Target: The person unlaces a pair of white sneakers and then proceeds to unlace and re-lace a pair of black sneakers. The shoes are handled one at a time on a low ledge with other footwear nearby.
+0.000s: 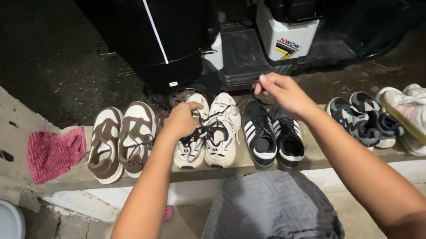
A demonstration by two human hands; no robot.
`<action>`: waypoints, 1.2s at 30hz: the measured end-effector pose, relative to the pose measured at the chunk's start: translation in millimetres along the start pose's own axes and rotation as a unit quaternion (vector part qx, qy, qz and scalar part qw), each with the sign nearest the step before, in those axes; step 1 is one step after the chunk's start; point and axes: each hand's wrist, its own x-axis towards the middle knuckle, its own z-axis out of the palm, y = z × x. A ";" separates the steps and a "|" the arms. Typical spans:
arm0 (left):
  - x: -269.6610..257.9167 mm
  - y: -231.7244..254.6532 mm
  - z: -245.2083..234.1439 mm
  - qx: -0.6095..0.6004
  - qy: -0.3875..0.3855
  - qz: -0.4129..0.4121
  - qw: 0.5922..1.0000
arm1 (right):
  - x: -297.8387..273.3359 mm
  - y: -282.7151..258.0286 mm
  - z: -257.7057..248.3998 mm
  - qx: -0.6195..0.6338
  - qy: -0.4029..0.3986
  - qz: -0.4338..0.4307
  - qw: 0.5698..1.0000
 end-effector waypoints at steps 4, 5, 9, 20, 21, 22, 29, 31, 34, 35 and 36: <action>7.0 40.3 -8.8 -0.080 0.041 0.099 0.991 | -0.3 -30.9 -8.3 0.006 -0.013 0.010 1.000; 7.2 52.1 -10.3 -0.104 0.042 0.129 0.985 | -2.0 -37.1 -10.8 0.008 -0.012 0.014 1.000; 11.6 111.2 -1.3 -0.229 -0.006 0.216 0.949 | -9.3 -55.3 -19.8 0.041 -0.013 0.010 0.999; 54.8 187.3 7.1 -0.486 0.021 0.183 0.854 | -27.3 -69.9 -62.1 0.236 0.081 0.028 0.968; 54.3 183.6 6.3 -0.499 0.025 0.160 0.852 | -30.1 -71.3 -68.7 0.275 0.086 0.019 0.957; 53.2 178.2 4.8 -0.510 0.029 0.137 0.849 | -31.0 -72.4 -74.2 0.290 0.081 0.014 0.953; 51.1 139.7 16.5 -0.676 0.007 -0.027 0.737 | -29.4 -74.6 -96.6 0.356 0.072 0.014 0.931; 51.5 132.1 27.3 -0.646 0.002 -0.035 0.762 | -25.8 -78.3 -101.6 0.369 0.077 0.016 0.926; 52.4 123.4 44.0 -0.581 0.004 -0.037 0.813 | -17.5 -88.5 -107.3 0.371 0.086 0.003 0.925; 52.8 121.0 49.4 -0.555 0.007 -0.036 0.831 | -14.9 -92.7 -108.9 0.368 0.083 -0.003 0.926; 53.7 119.2 54.7 -0.554 0.005 -0.043 0.832 | -12.2 -97.3 -110.2 0.364 0.081 -0.008 0.928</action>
